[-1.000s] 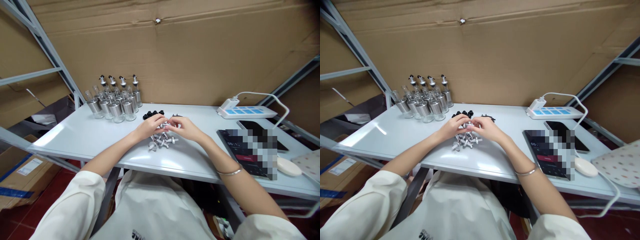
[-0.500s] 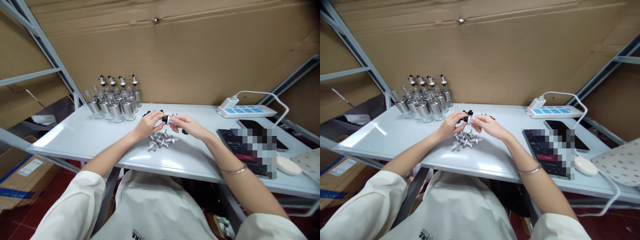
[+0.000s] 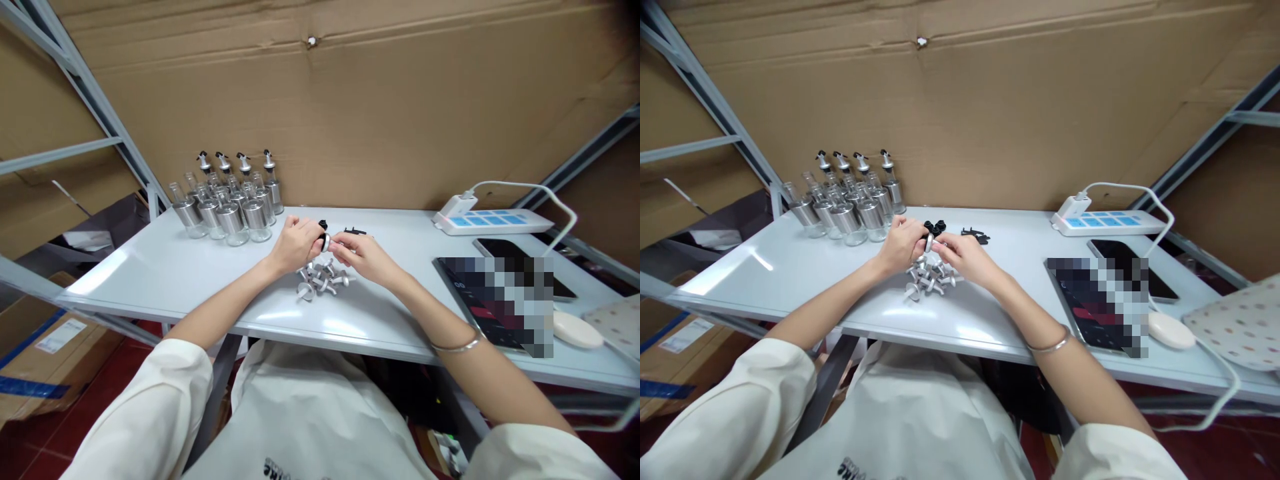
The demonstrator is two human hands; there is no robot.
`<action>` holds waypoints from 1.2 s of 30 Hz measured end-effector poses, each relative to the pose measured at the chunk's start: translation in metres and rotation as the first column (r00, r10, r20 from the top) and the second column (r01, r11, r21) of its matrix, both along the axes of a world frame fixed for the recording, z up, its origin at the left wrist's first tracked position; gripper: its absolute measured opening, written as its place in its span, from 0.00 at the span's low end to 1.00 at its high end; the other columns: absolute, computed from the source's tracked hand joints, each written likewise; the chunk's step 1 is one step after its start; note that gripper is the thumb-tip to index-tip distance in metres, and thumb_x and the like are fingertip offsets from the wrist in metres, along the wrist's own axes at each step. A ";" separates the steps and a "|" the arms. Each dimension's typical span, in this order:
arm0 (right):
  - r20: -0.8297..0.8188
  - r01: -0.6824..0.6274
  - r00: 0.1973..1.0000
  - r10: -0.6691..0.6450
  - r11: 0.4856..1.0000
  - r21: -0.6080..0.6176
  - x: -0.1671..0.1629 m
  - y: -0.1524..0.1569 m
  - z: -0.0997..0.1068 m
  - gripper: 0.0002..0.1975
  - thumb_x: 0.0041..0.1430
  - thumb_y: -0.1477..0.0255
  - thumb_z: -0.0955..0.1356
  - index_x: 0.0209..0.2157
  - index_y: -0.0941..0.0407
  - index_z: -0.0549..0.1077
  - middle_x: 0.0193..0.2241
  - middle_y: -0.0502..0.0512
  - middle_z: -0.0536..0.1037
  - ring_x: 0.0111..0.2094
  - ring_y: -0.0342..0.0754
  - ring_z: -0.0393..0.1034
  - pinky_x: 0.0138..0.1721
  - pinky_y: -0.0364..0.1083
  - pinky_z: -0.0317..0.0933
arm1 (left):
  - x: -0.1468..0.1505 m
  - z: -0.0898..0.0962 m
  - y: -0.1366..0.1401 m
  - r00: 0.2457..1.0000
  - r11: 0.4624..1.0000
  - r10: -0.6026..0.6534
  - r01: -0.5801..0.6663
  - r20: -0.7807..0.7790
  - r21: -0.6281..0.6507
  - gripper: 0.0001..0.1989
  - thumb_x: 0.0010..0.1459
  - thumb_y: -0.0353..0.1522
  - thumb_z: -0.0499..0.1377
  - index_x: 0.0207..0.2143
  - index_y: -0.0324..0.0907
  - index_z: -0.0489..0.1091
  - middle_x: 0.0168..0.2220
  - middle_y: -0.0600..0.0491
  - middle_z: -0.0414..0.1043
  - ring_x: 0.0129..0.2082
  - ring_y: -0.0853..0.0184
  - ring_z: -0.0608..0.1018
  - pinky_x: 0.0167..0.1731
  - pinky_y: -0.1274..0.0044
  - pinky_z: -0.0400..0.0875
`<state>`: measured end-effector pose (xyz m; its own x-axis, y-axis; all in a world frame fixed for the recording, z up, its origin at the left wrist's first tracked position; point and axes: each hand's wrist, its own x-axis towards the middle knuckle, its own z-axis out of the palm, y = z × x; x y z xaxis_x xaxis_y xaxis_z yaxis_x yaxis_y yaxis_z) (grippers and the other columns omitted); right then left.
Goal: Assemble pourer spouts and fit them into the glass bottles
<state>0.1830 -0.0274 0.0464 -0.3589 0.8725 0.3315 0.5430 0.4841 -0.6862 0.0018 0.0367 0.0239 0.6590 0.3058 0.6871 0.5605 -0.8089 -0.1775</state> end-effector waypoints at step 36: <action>-0.359 -0.091 0.933 -0.024 0.950 -0.300 0.008 0.008 0.003 0.23 0.54 0.49 0.62 0.24 0.56 0.65 0.13 0.42 0.53 0.15 0.38 0.42 0.18 0.42 0.39 | -0.001 0.011 -0.002 0.992 0.979 -0.116 0.107 -0.042 -0.175 0.24 0.66 0.41 0.33 0.39 0.37 0.63 0.36 0.45 0.70 0.33 0.65 0.71 0.36 0.73 0.63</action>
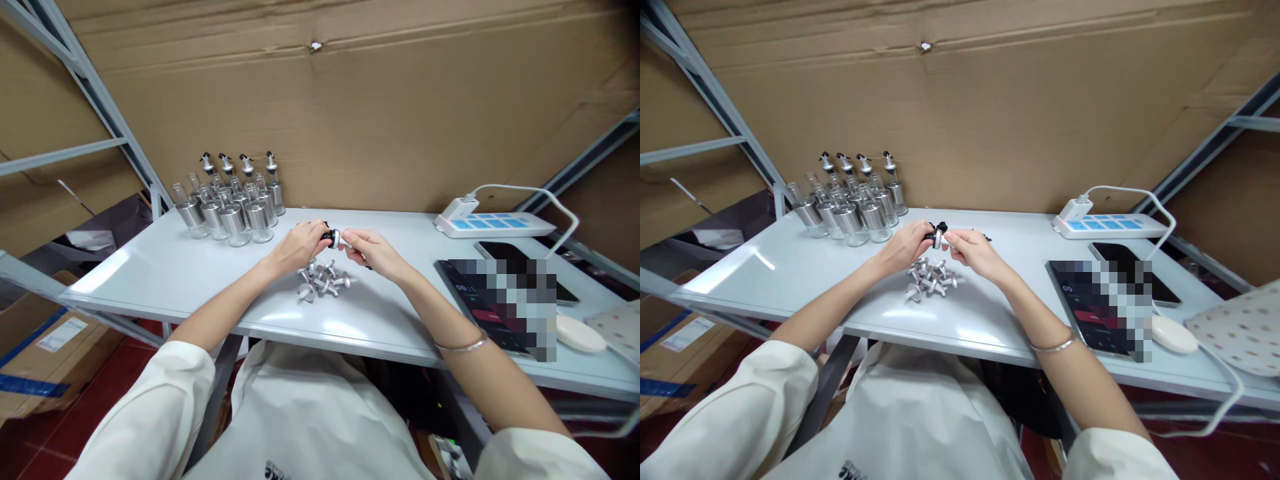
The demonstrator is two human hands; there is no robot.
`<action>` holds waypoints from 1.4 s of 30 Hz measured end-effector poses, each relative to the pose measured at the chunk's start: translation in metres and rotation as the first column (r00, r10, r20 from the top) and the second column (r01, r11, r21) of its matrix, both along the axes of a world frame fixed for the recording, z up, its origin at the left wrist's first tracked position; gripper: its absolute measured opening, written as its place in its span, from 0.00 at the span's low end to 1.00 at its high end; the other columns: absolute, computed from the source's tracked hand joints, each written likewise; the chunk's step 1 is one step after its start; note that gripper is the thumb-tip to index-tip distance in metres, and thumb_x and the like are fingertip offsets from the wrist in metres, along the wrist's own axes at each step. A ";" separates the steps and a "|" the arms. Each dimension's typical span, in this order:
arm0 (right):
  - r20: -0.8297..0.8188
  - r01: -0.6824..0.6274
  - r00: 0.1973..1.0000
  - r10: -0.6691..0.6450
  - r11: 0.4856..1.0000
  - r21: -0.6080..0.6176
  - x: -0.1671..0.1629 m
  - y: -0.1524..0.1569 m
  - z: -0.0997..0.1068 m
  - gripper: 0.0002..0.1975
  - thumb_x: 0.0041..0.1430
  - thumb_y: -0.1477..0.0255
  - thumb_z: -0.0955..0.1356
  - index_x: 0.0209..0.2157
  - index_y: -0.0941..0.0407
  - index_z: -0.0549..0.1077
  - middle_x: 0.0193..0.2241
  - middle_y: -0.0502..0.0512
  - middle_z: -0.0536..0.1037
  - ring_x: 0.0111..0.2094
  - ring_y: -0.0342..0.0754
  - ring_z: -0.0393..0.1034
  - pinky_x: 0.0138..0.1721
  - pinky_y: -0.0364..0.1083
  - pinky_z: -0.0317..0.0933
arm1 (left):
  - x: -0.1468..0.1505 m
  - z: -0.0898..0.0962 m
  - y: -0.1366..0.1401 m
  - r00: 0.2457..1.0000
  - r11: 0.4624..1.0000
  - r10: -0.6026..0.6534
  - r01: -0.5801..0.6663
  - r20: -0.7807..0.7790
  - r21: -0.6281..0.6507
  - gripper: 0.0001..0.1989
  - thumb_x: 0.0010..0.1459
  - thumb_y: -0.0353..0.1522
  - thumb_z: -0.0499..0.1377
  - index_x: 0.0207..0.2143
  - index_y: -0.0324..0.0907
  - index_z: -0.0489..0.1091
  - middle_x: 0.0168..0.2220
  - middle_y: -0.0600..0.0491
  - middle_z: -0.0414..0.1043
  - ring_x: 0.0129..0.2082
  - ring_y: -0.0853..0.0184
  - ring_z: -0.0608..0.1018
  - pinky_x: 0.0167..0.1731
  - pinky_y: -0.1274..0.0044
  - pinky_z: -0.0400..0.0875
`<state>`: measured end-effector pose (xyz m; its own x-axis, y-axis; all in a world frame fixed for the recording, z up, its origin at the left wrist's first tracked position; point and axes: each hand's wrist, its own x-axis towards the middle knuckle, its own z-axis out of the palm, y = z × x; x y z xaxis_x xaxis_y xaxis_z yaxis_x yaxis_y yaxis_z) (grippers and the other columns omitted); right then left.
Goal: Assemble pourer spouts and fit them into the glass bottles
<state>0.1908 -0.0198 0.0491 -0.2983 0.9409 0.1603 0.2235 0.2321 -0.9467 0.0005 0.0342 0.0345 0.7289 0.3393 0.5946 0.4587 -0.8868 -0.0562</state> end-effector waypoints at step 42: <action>0.310 0.125 0.808 -0.500 0.661 0.740 0.020 0.006 -0.006 0.17 0.66 0.64 0.52 0.36 0.56 0.67 0.28 0.56 0.73 0.28 0.48 0.66 0.32 0.46 0.58 | -0.015 -0.016 0.028 0.952 0.888 0.302 -0.300 -0.049 -0.347 0.10 0.59 0.33 0.55 0.44 0.41 0.68 0.41 0.51 0.72 0.38 0.66 0.74 0.45 0.70 0.55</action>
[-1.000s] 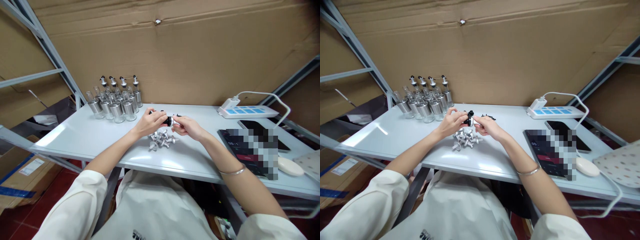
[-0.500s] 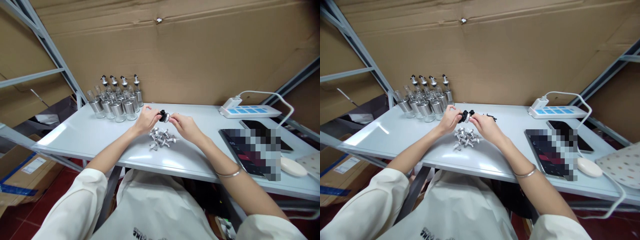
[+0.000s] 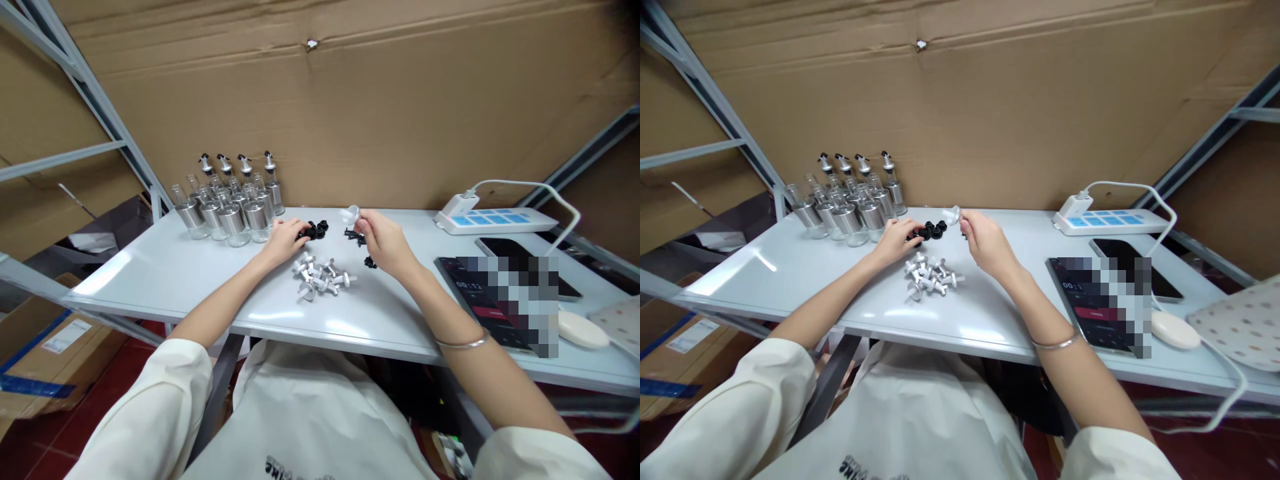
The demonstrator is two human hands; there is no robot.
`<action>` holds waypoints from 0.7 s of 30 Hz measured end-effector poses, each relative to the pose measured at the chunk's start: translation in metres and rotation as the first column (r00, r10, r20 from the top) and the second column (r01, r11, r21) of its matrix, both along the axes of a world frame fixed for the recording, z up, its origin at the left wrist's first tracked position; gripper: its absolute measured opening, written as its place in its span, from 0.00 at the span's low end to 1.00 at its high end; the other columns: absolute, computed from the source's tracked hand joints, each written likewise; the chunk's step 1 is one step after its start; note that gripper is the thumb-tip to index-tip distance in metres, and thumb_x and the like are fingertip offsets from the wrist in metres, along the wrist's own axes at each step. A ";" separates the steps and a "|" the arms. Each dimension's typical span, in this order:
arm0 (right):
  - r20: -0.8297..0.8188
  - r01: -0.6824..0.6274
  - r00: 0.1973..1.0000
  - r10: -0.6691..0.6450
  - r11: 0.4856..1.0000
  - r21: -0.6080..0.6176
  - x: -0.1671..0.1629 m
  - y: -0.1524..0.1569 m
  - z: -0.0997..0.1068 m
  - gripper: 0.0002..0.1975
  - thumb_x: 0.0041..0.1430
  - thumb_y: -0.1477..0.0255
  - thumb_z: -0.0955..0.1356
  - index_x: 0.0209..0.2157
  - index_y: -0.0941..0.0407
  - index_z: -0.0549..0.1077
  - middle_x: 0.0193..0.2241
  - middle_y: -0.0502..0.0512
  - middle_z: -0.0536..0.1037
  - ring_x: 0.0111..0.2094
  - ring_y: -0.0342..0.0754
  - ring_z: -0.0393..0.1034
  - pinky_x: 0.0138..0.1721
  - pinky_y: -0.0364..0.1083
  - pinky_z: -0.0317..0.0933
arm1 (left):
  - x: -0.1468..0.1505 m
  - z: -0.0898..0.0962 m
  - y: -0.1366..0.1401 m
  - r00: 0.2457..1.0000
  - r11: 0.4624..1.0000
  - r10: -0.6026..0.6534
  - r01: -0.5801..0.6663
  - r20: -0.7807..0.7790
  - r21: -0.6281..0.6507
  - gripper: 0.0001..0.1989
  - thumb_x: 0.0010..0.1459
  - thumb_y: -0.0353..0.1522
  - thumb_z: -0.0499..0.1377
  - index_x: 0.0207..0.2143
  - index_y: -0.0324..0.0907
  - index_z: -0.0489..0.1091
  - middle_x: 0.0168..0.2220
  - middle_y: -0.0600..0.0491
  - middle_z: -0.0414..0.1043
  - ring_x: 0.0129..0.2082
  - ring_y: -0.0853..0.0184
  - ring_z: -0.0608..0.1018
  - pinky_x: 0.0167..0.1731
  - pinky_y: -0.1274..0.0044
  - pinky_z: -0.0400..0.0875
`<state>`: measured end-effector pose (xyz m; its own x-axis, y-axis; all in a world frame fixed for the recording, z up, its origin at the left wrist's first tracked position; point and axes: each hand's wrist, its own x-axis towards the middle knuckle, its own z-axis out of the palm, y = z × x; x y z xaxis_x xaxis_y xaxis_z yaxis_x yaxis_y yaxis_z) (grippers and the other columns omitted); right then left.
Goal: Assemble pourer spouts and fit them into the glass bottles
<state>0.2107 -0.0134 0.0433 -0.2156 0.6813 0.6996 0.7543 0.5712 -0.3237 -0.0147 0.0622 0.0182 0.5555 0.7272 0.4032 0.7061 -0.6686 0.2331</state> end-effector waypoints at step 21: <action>0.198 0.057 0.980 0.018 0.929 -0.367 -0.001 -0.001 -0.004 0.11 0.63 0.69 0.59 0.39 0.58 0.70 0.23 0.53 0.76 0.21 0.46 0.68 0.26 0.43 0.56 | 0.009 -0.021 0.005 0.981 0.990 0.031 -0.003 -0.193 0.144 0.17 0.63 0.31 0.48 0.52 0.49 0.68 0.44 0.45 0.69 0.46 0.59 0.68 0.46 0.63 0.54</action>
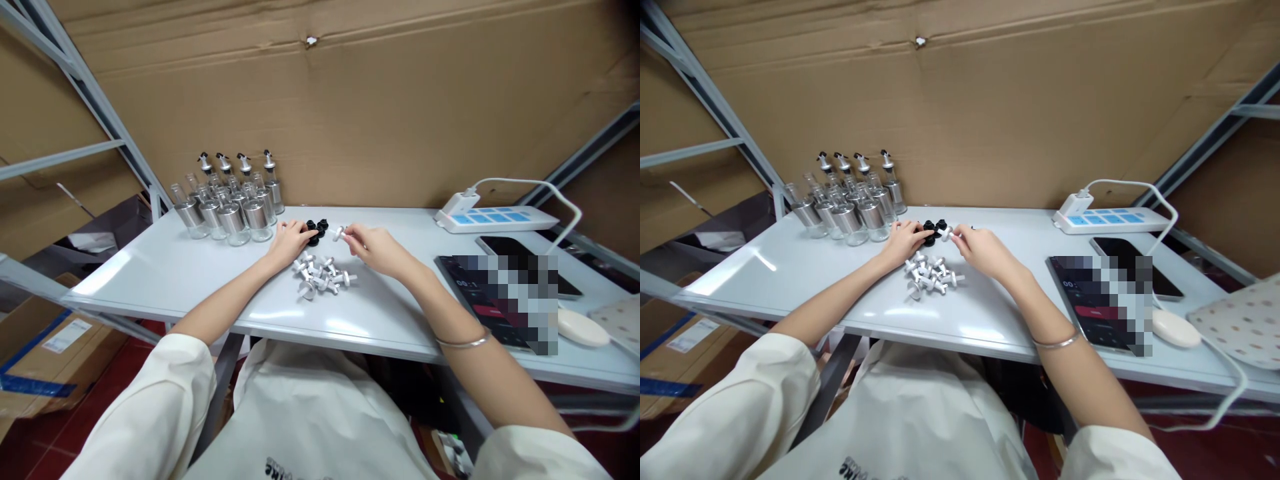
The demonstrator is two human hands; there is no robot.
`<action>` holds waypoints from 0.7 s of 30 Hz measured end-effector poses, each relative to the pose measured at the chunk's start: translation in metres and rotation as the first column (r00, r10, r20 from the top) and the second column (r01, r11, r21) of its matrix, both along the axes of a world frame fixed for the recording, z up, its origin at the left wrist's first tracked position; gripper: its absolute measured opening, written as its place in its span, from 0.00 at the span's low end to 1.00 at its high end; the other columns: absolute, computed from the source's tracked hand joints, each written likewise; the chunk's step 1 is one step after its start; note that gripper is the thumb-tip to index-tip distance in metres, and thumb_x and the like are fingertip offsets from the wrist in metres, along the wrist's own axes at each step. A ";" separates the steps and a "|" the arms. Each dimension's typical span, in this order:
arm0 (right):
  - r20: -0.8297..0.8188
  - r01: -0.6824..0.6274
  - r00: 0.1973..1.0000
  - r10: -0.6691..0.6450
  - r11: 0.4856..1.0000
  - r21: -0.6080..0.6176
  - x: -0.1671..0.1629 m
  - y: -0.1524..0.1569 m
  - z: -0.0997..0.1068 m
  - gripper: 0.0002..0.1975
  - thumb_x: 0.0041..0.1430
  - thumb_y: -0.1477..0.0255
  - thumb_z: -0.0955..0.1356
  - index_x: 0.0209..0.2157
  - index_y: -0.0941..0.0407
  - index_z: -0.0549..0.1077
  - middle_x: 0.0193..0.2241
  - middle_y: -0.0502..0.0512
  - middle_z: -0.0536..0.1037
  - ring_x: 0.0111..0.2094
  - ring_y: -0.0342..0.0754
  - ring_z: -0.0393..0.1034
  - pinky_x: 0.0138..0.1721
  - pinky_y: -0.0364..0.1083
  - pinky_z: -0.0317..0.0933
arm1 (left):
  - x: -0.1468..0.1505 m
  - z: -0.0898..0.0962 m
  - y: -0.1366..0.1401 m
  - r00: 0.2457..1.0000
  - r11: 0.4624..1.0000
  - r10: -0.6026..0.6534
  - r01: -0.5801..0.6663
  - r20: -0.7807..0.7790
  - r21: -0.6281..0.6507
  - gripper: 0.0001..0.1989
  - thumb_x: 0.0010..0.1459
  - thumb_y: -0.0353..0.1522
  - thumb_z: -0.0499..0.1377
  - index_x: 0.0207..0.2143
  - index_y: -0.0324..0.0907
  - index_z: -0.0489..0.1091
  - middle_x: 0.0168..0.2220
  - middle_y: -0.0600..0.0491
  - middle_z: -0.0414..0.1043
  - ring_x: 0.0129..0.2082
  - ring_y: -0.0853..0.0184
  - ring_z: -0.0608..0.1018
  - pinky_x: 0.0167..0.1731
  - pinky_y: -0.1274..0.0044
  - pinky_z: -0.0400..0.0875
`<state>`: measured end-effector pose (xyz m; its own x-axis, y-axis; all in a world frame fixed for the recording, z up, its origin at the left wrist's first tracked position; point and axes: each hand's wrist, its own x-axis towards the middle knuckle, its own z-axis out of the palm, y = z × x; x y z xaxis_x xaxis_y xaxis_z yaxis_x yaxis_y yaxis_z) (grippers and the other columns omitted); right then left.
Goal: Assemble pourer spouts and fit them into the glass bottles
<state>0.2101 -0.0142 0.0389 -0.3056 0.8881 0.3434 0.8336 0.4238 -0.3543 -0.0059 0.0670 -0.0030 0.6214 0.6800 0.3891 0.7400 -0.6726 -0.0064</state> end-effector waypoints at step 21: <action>0.158 -0.070 0.977 0.145 0.911 -0.405 -0.005 -0.003 0.002 0.18 0.62 0.66 0.56 0.23 0.57 0.67 0.21 0.53 0.73 0.22 0.43 0.61 0.29 0.43 0.53 | 0.013 0.014 -0.027 0.765 0.392 0.131 0.544 0.630 -0.742 0.35 0.60 0.53 0.39 0.51 0.37 0.68 0.54 0.43 0.69 0.55 0.57 0.70 0.55 0.66 0.58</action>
